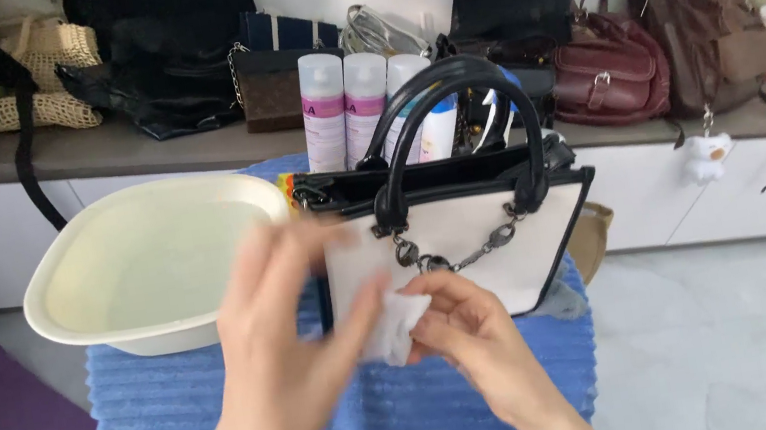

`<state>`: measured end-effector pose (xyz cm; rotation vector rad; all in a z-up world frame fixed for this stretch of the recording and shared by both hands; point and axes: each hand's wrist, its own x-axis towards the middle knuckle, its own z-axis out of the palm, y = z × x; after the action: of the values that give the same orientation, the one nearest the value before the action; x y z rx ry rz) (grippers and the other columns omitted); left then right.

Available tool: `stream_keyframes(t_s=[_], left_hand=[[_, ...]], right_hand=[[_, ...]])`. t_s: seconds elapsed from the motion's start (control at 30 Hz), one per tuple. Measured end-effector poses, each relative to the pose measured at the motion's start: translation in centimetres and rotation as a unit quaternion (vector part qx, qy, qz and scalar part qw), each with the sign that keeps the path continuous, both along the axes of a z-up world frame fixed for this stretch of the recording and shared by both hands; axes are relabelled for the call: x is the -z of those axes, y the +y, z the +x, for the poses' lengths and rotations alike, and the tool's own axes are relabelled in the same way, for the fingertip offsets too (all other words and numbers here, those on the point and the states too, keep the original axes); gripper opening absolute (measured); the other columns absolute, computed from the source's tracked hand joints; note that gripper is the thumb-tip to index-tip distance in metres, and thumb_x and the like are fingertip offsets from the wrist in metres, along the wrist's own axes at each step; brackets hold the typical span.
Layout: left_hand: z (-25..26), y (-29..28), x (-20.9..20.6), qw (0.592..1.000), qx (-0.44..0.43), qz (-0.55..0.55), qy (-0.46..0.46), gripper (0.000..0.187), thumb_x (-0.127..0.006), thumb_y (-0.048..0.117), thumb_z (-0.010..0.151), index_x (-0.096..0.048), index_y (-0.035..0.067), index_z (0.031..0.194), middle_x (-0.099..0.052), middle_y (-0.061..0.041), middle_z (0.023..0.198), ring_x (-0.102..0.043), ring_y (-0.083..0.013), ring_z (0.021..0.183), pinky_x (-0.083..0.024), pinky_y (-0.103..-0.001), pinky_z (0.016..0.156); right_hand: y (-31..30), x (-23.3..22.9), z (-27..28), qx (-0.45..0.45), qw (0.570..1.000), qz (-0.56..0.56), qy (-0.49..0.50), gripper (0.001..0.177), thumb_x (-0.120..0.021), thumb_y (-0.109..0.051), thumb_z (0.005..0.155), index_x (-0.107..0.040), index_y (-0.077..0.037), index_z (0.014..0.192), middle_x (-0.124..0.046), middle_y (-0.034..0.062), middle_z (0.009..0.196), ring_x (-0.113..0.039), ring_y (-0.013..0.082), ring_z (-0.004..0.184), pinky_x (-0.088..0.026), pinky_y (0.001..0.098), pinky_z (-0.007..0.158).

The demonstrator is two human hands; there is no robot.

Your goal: Cleaning a black and white handbag using wet wipes and a cloth, covering the interior, exterior, and handles.

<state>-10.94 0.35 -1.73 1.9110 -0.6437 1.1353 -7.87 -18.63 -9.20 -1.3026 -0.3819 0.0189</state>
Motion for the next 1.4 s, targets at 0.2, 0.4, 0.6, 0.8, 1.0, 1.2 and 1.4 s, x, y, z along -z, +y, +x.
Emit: stream_keyframes(t_s=[0.2, 0.4, 0.6, 0.8, 1.0, 1.2, 1.4], left_hand=[[-1.2, 1.6, 3.1, 0.959, 0.146, -0.061, 0.235, 0.018, -0.079, 0.017, 0.084, -0.079, 0.016, 0.102, -0.077, 0.004, 0.091, -0.072, -0.0053, 0.076, -0.065, -0.02, 0.067], [-1.7, 9.7, 1.7, 0.93, -0.181, -0.186, 0.26, 0.016, -0.083, 0.013, 0.085, -0.081, 0.009, 0.101, -0.08, -0.005, 0.084, -0.067, -0.0083, 0.076, -0.052, -0.023, 0.08], [4.9, 24.3, 8.6, 0.942, -0.241, -0.149, 0.181, 0.011, -0.062, 0.01, 0.12, -0.065, -0.001, 0.119, -0.068, -0.015, 0.102, -0.064, -0.0204, 0.09, -0.047, -0.031, 0.076], [4.3, 21.9, 5.0, 0.921, -0.223, -0.161, 0.275, 0.012, -0.042, 0.013, 0.113, -0.043, 0.005, 0.105, -0.072, -0.011, 0.128, -0.054, -0.0184, 0.107, -0.038, -0.033, 0.091], [6.2, 25.9, 9.7, 0.893, -0.195, -0.239, 0.328, 0.012, -0.045, 0.013, 0.11, -0.056, 0.007, 0.109, -0.065, -0.003, 0.135, -0.053, -0.0142, 0.111, -0.039, -0.031, 0.09], [4.8, 25.9, 11.0, 0.915, -0.181, -0.219, 0.285, 0.006, -0.055, 0.009, 0.111, -0.054, 0.005, 0.116, -0.063, -0.008, 0.121, -0.058, -0.0157, 0.11, -0.045, -0.031, 0.094], [2.4, 23.4, 7.9, 0.96, -0.219, 0.022, 0.17, 0.053, -0.059, -0.016, 0.09, -0.067, 0.002, 0.139, -0.055, -0.018, 0.132, -0.054, -0.0223, 0.089, -0.05, -0.034, 0.075]], right_hand=[[0.9, -1.0, -0.7, -0.02, 0.997, -0.07, -0.005, 0.019, -0.07, -0.002, 0.092, -0.067, -0.003, 0.11, -0.071, 0.0103, 0.104, -0.075, 0.0204, 0.087, -0.062, 0.0335, 0.067], [0.3, -2.0, -3.2, 0.076, 0.988, -0.132, 0.019, 0.024, -0.077, -0.007, 0.084, -0.077, -0.003, 0.108, -0.084, 0.0114, 0.096, -0.083, 0.0219, 0.08, -0.072, 0.0329, 0.073], [-2.3, 0.0, -3.2, 0.135, 0.987, -0.077, -0.032, 0.014, -0.07, 0.001, 0.088, -0.076, 0.003, 0.1, -0.078, 0.0158, 0.084, -0.073, 0.0248, 0.067, -0.066, 0.0367, 0.067], [-2.8, 1.0, -2.9, 0.136, 0.985, -0.089, -0.058, 0.013, -0.07, -0.003, 0.089, -0.075, 0.0, 0.101, -0.077, 0.0123, 0.084, -0.072, 0.0224, 0.066, -0.065, 0.0353, 0.065], [-2.8, 1.5, -2.8, 0.138, 0.985, -0.094, -0.032, 0.01, -0.071, -0.003, 0.088, -0.076, 0.0, 0.096, -0.078, 0.0125, 0.084, -0.072, 0.0238, 0.066, -0.064, 0.0353, 0.066], [-2.7, 1.5, -2.8, 0.134, 0.987, -0.092, -0.011, 0.009, -0.071, -0.001, 0.088, -0.077, 0.0, 0.095, -0.077, 0.0133, 0.084, -0.071, 0.0248, 0.067, -0.063, 0.0362, 0.068], [-2.9, 2.6, -2.9, 0.121, 0.987, -0.105, -0.023, 0.009, -0.073, -0.005, 0.087, -0.077, -0.003, 0.096, -0.079, 0.0127, 0.084, -0.074, 0.0231, 0.069, -0.062, 0.0339, 0.067]])
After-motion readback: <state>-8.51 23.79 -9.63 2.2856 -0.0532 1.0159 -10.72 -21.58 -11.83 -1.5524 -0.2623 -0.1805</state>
